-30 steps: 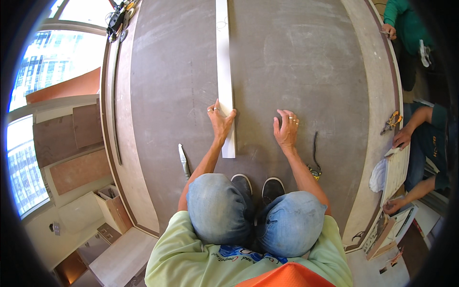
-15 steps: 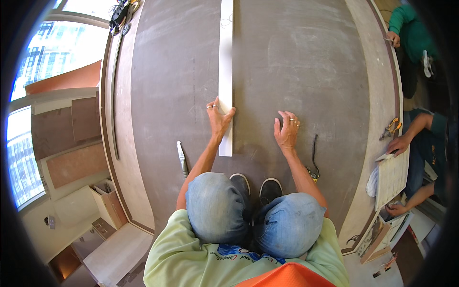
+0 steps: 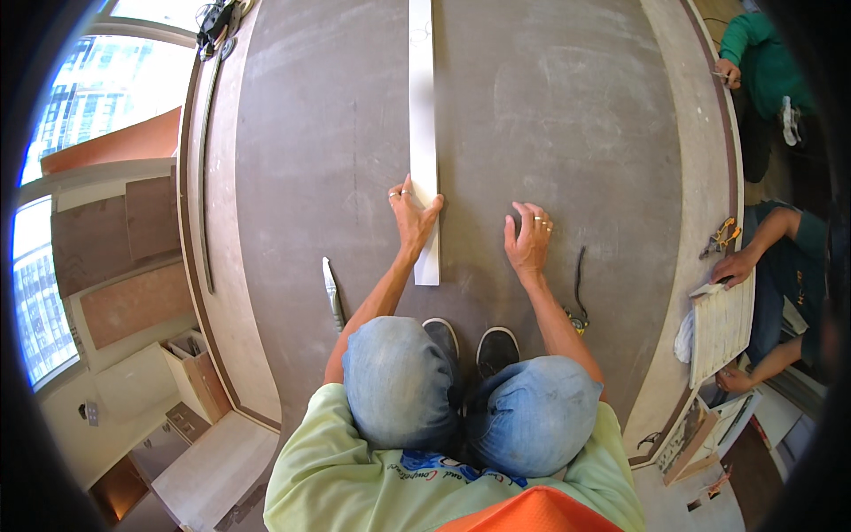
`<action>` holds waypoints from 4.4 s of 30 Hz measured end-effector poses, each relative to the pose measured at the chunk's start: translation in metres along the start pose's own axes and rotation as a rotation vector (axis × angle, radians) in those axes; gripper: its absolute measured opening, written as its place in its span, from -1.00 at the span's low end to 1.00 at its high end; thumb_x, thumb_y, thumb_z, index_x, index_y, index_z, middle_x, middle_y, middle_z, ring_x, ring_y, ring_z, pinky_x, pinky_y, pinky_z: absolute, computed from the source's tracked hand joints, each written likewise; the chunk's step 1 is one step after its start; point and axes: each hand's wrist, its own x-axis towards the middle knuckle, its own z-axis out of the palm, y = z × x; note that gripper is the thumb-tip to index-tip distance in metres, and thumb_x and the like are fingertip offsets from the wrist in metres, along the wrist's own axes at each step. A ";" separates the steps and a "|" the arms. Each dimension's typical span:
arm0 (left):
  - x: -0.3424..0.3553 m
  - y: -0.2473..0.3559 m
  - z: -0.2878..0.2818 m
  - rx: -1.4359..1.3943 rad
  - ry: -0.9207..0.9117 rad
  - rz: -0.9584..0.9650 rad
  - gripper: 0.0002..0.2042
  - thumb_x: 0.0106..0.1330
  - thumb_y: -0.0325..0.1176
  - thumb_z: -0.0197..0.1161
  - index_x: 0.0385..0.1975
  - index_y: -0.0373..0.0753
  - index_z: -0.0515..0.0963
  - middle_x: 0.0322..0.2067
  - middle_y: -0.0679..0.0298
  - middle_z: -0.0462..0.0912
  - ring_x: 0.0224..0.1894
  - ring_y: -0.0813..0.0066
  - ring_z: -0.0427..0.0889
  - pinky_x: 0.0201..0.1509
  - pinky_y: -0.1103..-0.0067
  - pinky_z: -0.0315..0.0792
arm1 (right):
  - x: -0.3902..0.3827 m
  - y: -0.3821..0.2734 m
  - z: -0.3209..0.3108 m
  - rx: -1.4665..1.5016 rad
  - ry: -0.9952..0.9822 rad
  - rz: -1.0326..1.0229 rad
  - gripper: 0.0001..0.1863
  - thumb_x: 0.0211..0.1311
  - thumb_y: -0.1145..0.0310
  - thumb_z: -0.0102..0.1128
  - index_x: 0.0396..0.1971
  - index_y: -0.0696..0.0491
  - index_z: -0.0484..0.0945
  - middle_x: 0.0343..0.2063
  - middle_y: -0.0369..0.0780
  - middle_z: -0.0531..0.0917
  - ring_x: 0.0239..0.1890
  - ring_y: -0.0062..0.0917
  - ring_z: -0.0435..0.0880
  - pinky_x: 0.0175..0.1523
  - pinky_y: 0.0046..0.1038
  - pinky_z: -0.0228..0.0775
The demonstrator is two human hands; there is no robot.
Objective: The person measures a wall and a long white molding strip using a tape measure, then cuts the strip with a utility knife while kneeling on the floor. The person repeatedly repositions and measures the strip to fit the curved wall section.
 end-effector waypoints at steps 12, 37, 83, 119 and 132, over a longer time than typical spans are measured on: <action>0.006 -0.010 -0.002 0.006 0.012 0.007 -0.16 0.03 -0.19 0.44 0.31 -0.50 0.28 0.12 -0.07 0.26 0.19 0.03 0.29 0.23 0.26 0.36 | -0.002 0.005 0.003 -0.008 -0.008 -0.003 -0.66 0.27 0.30 0.21 0.02 0.00 0.51 -0.07 -0.18 0.55 0.04 -0.26 0.51 0.12 -0.20 0.30; 0.003 0.001 0.003 -0.062 0.018 -0.045 -0.19 0.01 -0.26 0.45 0.29 -0.49 0.31 0.09 -0.10 0.31 0.20 0.01 0.26 0.25 0.25 0.35 | -0.002 0.003 0.009 -0.061 -0.027 -0.029 -0.66 0.25 0.28 0.25 0.01 -0.01 0.55 -0.07 -0.18 0.55 0.03 -0.25 0.50 0.13 -0.19 0.29; 0.002 -0.004 0.009 -0.015 0.018 0.010 -0.16 0.05 -0.22 0.42 0.35 -0.47 0.24 0.10 -0.03 0.25 0.18 0.05 0.26 0.23 0.27 0.32 | 0.002 -0.002 0.000 -0.015 -0.030 0.018 -0.65 0.23 0.29 0.27 0.01 0.00 0.53 -0.08 -0.17 0.54 0.02 -0.26 0.51 0.09 -0.19 0.31; 0.003 -0.002 0.005 -0.017 0.013 -0.036 -0.16 0.07 -0.15 0.44 0.35 -0.42 0.29 0.10 0.03 0.26 0.18 0.12 0.34 0.26 0.31 0.35 | 0.001 0.000 0.004 -0.001 -0.007 0.005 -0.66 0.23 0.31 0.27 0.00 0.00 0.53 -0.09 -0.18 0.55 0.00 -0.26 0.51 0.09 -0.20 0.30; 0.000 0.000 0.013 0.029 0.011 -0.028 -0.17 0.09 -0.17 0.44 0.36 -0.42 0.27 0.10 0.06 0.26 0.18 0.16 0.30 0.26 0.32 0.33 | -0.001 0.004 0.002 0.001 -0.014 0.017 -0.65 0.22 0.29 0.28 0.00 0.00 0.54 -0.08 -0.18 0.55 0.01 -0.26 0.51 0.10 -0.19 0.29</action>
